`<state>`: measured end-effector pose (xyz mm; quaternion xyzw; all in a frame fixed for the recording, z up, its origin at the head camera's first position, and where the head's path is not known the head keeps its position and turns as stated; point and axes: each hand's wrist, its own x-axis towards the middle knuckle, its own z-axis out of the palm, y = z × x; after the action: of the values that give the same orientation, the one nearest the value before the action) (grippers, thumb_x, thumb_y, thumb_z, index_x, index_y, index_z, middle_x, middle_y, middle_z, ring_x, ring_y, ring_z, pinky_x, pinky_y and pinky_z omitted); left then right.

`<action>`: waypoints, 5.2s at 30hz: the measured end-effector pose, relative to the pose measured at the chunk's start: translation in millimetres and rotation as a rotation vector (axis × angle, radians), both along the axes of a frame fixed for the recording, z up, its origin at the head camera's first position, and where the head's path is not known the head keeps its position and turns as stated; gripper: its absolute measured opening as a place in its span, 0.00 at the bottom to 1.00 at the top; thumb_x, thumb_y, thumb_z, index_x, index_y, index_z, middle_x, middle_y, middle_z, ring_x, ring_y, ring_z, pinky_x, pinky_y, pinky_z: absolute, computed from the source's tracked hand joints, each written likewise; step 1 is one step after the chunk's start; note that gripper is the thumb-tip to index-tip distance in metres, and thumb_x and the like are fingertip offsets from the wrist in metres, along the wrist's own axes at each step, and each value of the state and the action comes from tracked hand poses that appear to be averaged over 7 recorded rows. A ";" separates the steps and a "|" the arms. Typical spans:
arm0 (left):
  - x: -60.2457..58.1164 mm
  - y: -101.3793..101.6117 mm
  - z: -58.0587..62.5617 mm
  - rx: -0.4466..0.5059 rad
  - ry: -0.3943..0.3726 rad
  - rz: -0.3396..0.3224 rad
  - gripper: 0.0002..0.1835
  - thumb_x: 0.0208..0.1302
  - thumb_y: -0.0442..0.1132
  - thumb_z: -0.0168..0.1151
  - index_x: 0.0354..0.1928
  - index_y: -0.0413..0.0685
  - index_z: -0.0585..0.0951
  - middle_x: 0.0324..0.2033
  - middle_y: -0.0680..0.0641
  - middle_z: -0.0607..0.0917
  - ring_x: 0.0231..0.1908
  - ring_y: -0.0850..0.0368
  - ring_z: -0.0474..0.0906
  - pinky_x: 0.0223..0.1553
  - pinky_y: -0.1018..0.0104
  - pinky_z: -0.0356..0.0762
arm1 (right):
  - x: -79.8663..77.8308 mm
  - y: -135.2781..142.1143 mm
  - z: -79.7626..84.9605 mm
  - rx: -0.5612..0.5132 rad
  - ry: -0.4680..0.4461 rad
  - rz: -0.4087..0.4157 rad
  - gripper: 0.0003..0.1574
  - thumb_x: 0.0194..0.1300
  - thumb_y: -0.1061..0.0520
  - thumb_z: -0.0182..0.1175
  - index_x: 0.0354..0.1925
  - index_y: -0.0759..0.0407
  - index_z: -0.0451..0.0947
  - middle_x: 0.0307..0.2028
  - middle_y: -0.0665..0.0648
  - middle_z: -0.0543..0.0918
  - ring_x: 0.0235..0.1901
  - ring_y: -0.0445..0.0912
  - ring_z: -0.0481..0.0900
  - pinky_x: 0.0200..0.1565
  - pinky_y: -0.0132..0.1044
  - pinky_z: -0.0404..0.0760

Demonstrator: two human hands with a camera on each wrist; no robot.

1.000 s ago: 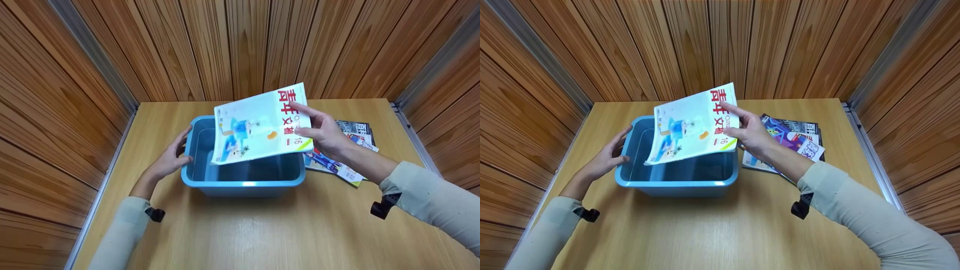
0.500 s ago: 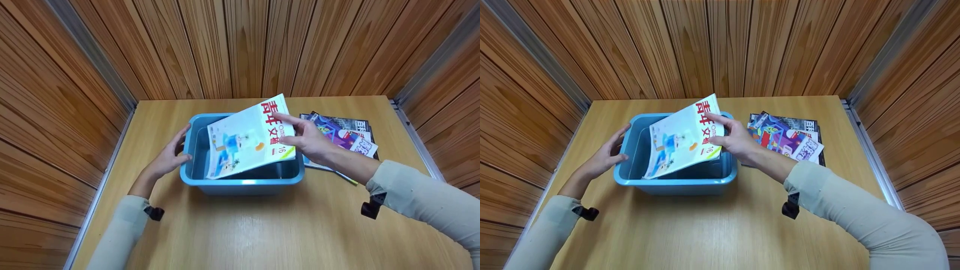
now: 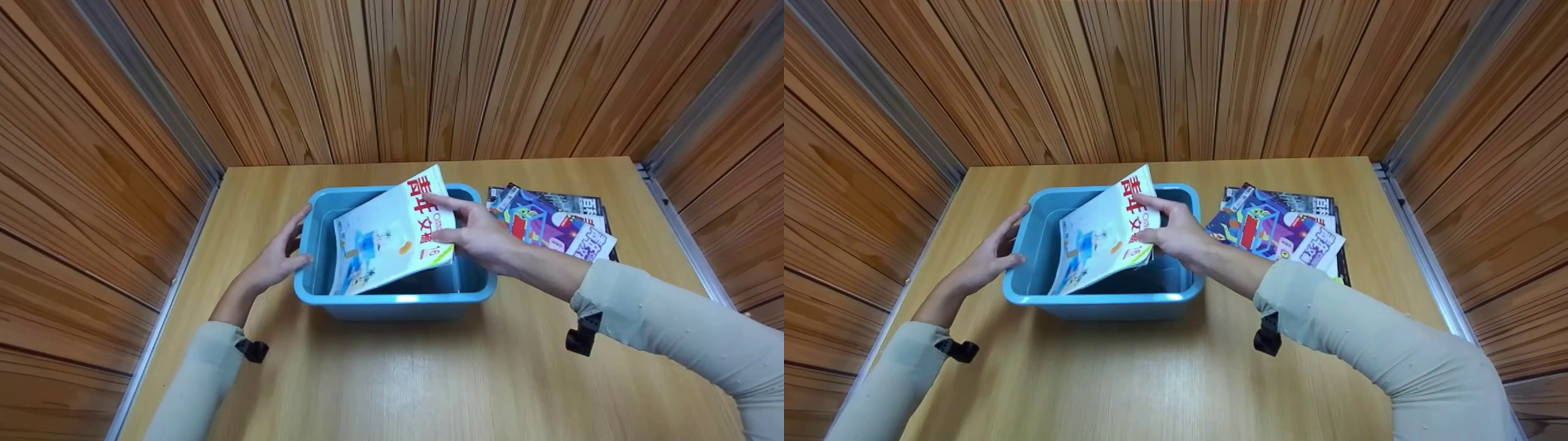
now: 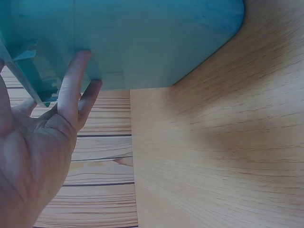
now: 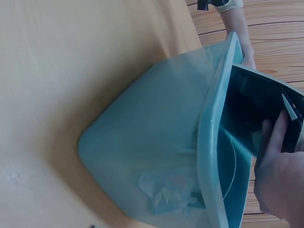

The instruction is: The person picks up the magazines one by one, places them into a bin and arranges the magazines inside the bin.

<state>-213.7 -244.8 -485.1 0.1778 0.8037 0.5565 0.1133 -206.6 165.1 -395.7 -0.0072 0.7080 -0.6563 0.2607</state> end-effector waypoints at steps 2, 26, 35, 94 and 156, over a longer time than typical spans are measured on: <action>-0.3 0.0 -0.4 -0.001 0.006 -0.001 0.53 0.75 0.35 0.63 0.93 0.47 0.45 0.92 0.34 0.51 0.89 0.21 0.52 0.84 0.20 0.58 | -1.0 -3.8 -0.9 0.003 -0.003 0.007 0.48 0.81 0.60 0.66 0.89 0.33 0.62 0.81 0.60 0.70 0.74 0.57 0.81 0.62 0.43 0.93; 0.9 -0.9 -2.0 -0.016 -0.010 0.015 0.55 0.74 0.38 0.65 0.94 0.53 0.44 0.92 0.38 0.52 0.89 0.25 0.53 0.85 0.23 0.61 | -7.7 -32.8 -10.5 0.162 0.005 0.084 0.50 0.79 0.60 0.69 0.88 0.33 0.64 0.74 0.60 0.77 0.65 0.57 0.88 0.57 0.44 0.95; -0.8 -2.1 3.9 -0.042 -0.026 -0.021 0.56 0.74 0.38 0.64 0.94 0.50 0.42 0.92 0.36 0.50 0.89 0.22 0.53 0.84 0.23 0.61 | -6.3 -33.0 -10.3 0.245 0.014 0.131 0.53 0.78 0.59 0.71 0.90 0.35 0.59 0.72 0.61 0.78 0.62 0.57 0.91 0.55 0.44 0.96; -3.0 -7.8 30.7 -0.171 -0.164 -0.110 0.63 0.74 0.45 0.70 0.94 0.58 0.34 0.91 0.31 0.53 0.90 0.24 0.50 0.87 0.21 0.52 | -21.8 23.2 28.1 0.605 0.175 0.474 0.33 0.86 0.50 0.61 0.81 0.57 0.73 0.79 0.69 0.76 0.75 0.69 0.81 0.67 0.56 0.90; -2.8 -8.8 26.8 -0.165 -0.136 -0.125 0.62 0.76 0.35 0.69 0.94 0.54 0.33 0.93 0.35 0.44 0.91 0.23 0.46 0.87 0.23 0.53 | -23.2 196.5 -42.6 0.796 0.634 0.181 0.45 0.78 0.45 0.71 0.83 0.58 0.71 0.83 0.75 0.68 0.82 0.78 0.64 0.76 0.84 0.66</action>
<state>-216.5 -253.6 -458.4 0.1795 0.8246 0.4910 0.2162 -229.8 361.6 -438.2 -0.1673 0.9436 -0.2765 0.0716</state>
